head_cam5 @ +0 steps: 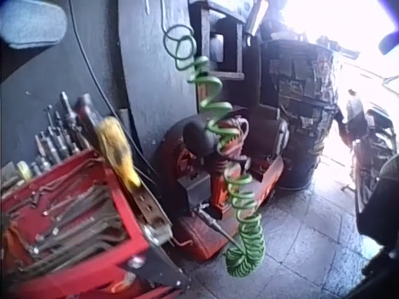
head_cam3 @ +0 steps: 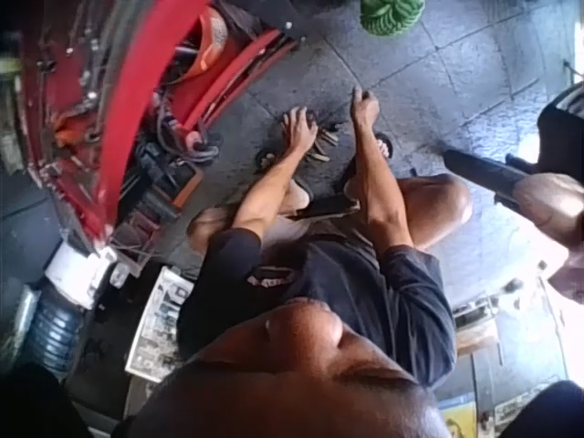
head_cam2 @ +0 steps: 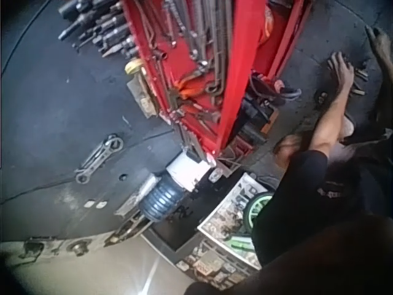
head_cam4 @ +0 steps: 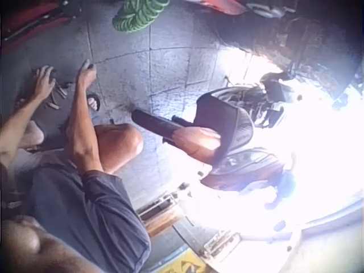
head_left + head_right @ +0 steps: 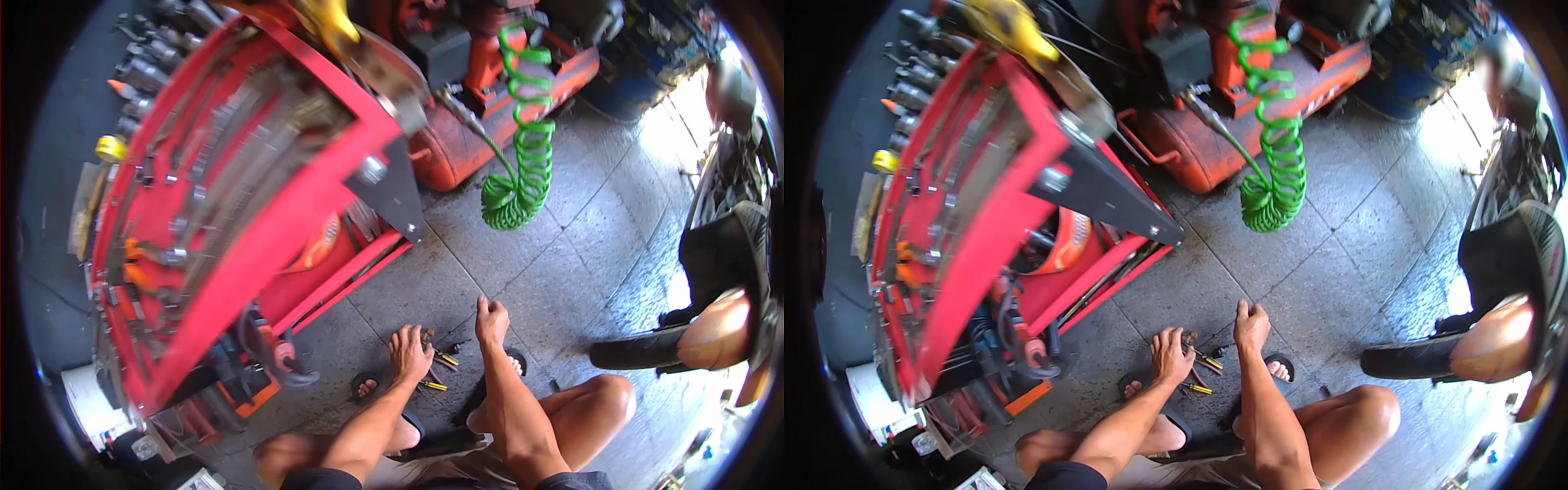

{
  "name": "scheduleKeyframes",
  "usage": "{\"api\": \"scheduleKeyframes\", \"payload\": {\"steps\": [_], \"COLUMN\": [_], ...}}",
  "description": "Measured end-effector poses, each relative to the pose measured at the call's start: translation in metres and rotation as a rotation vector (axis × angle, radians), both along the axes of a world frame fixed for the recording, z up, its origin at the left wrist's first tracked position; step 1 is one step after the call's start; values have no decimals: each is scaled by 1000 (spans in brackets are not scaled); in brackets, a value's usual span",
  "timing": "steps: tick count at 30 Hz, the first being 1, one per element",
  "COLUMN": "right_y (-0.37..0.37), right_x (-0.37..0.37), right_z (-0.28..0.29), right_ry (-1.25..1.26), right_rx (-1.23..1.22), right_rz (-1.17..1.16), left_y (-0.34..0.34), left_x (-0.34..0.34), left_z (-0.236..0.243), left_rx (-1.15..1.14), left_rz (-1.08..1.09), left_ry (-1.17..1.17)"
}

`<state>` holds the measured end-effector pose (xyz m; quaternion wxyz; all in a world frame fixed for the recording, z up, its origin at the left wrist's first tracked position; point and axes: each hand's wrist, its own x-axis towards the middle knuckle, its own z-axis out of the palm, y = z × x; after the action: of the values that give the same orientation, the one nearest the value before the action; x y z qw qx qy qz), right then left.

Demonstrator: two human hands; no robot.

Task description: Inspecting and cleaning or repairing small brass components of an air compressor system.

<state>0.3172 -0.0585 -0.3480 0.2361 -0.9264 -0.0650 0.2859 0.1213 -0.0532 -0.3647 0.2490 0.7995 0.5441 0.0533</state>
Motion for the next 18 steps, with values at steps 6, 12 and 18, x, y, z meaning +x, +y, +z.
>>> {"api": "scheduleKeyframes", "payload": {"steps": [6, 12, 18], "right_y": [-60, -51, -17], "right_x": [4, 30, 49], "right_z": [98, 285, 417], "right_ry": [139, 486, 545], "right_rx": [153, 401, 243], "right_rz": [197, 118, 460], "left_y": [-17, -20, -18], "left_x": [5, -37, -129], "left_z": [158, 335, 446], "left_rx": [-521, -559, -265], "left_rz": [329, 507, 775], "left_ry": [-326, -398, -395]}}
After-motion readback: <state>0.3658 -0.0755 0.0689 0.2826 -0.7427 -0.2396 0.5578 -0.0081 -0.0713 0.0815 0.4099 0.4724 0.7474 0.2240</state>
